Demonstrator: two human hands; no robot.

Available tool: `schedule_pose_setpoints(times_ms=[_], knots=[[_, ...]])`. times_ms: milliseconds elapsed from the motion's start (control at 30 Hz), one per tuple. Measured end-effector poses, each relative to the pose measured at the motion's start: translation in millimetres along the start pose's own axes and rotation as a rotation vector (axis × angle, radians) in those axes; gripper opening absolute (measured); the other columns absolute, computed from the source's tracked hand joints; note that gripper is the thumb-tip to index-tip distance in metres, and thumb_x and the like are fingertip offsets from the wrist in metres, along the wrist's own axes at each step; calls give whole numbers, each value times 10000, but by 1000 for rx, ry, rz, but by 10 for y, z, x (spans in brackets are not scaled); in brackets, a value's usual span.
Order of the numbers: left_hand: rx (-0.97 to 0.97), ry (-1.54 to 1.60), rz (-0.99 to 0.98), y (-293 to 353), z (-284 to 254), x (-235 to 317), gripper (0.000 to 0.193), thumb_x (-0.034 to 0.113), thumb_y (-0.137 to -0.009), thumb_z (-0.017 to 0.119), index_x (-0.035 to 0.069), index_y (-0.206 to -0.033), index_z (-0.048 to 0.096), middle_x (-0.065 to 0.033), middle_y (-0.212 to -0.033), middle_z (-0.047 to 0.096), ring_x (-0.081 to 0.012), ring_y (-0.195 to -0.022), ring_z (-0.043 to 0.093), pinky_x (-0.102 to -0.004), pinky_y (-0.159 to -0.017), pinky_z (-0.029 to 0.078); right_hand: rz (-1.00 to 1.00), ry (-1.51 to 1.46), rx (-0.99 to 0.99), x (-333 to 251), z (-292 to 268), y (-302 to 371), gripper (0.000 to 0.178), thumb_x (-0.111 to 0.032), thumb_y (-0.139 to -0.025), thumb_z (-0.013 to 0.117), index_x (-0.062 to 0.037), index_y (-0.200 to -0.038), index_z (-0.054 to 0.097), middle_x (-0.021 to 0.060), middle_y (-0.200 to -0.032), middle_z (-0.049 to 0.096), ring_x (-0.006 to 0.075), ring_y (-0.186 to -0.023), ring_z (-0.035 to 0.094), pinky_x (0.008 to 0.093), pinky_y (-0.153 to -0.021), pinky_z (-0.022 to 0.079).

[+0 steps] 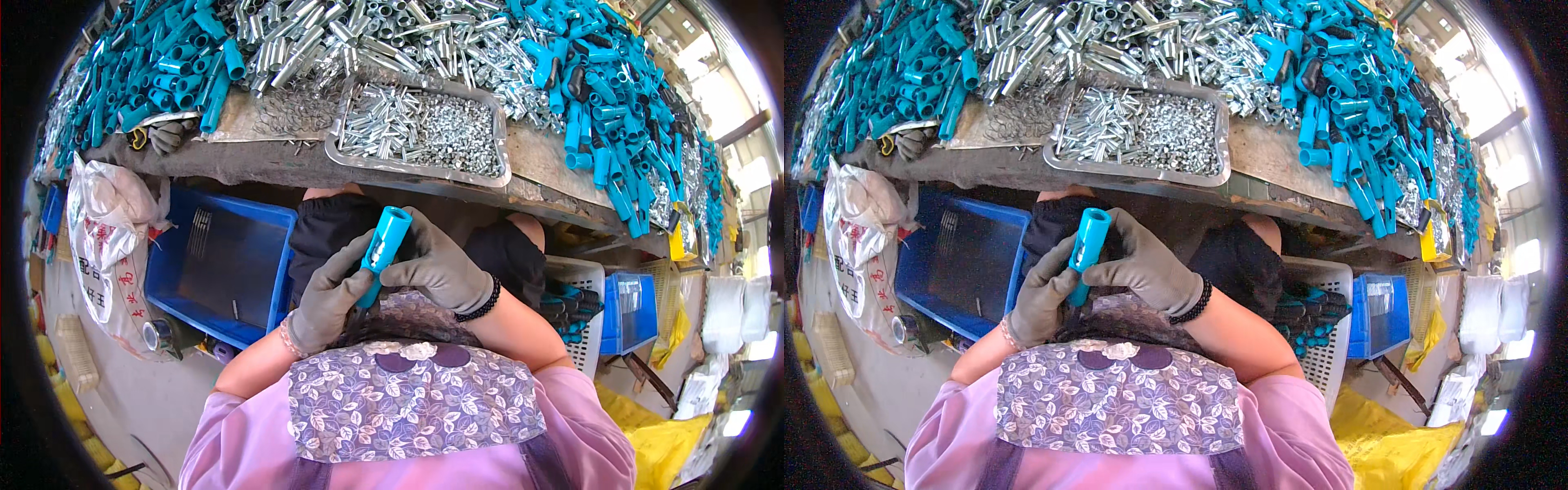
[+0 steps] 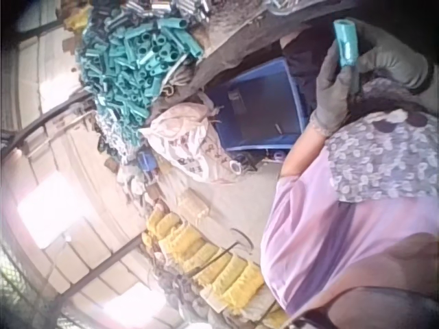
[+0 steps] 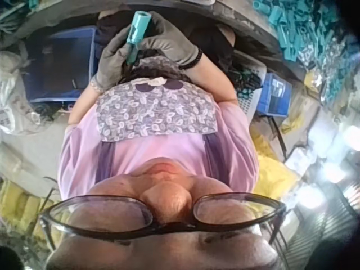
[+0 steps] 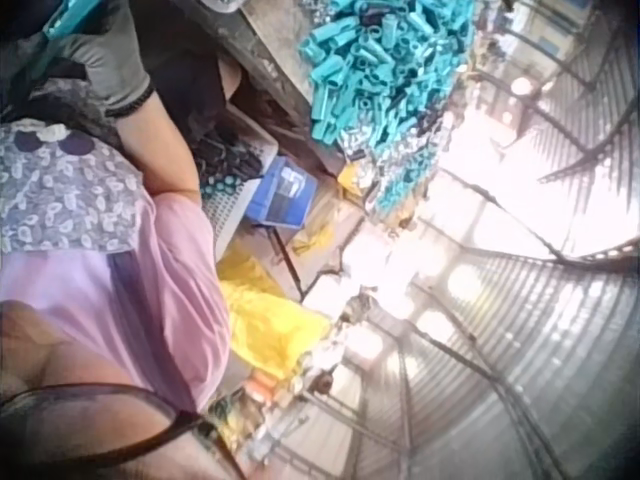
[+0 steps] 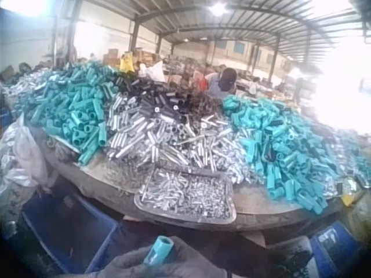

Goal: The person sets down a phone, assembles plastic handle components with metal tubes and springs, places the assembled piece into a bin, and untangles individual springs from a cluster by hand.

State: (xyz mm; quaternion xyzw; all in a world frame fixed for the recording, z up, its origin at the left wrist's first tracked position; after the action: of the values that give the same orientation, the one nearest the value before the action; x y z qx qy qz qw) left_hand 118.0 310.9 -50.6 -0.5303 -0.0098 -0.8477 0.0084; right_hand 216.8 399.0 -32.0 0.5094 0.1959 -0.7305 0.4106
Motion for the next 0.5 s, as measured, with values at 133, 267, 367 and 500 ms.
schedule_pose_setpoints(times_ms=[133, 267, 367, 500], knots=[[-10, 42, -59, 16, -56, -101, 576, 265, -1011, 590, 36, -1502, 398, -73, -1462, 485, -134, -1309, 452, -302, -1096, 354, 31, 154, -41, -22, 17, -29, 414, -113, -799, 828, -73, -1104, 551, -19, -1003, 602, 90, -988, 558, 291, -913, 464], [-37, -181, -29, -19, -168, -151, 615, 379, -983, 625, 31, -1457, 448, -59, -1260, 617, -118, -1106, 591, -277, -923, 485, 155, 303, -77, 38, 152, -48, 340, -289, -824, 810, -41, -973, 632, 57, -897, 670, 175, -910, 642, 330, -857, 496], [-69, 159, -301, 59, -79, -276, 649, 549, -916, 646, 74, -1338, 516, -45, -996, 656, -139, -830, 645, -288, -712, 532, 18, 988, -359, -331, 148, -103, 473, -462, -853, 732, 2, -900, 653, 183, -874, 690, 298, -901, 688, 370, -823, 521], [-3, 124, -345, 12, 32, -215, 700, 670, -877, 604, 102, -1278, 517, -38, -922, 631, -131, -716, 614, -273, -597, 507, -531, 1399, 380, -1271, -430, -287, 158, -201, -868, 662, -84, -969, 688, 140, -958, 673, 325, -953, 639, 419, -862, 506]])
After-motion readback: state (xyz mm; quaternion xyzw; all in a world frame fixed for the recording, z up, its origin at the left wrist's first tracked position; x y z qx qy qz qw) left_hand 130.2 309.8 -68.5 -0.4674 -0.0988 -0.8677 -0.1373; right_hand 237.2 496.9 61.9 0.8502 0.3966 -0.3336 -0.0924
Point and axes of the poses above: each hand's wrist, its own y-axis away from the middle knuckle, its own z-axis out of the palm, x = y × z, the point moved 8 cm from there along -y, towards the middle knuckle
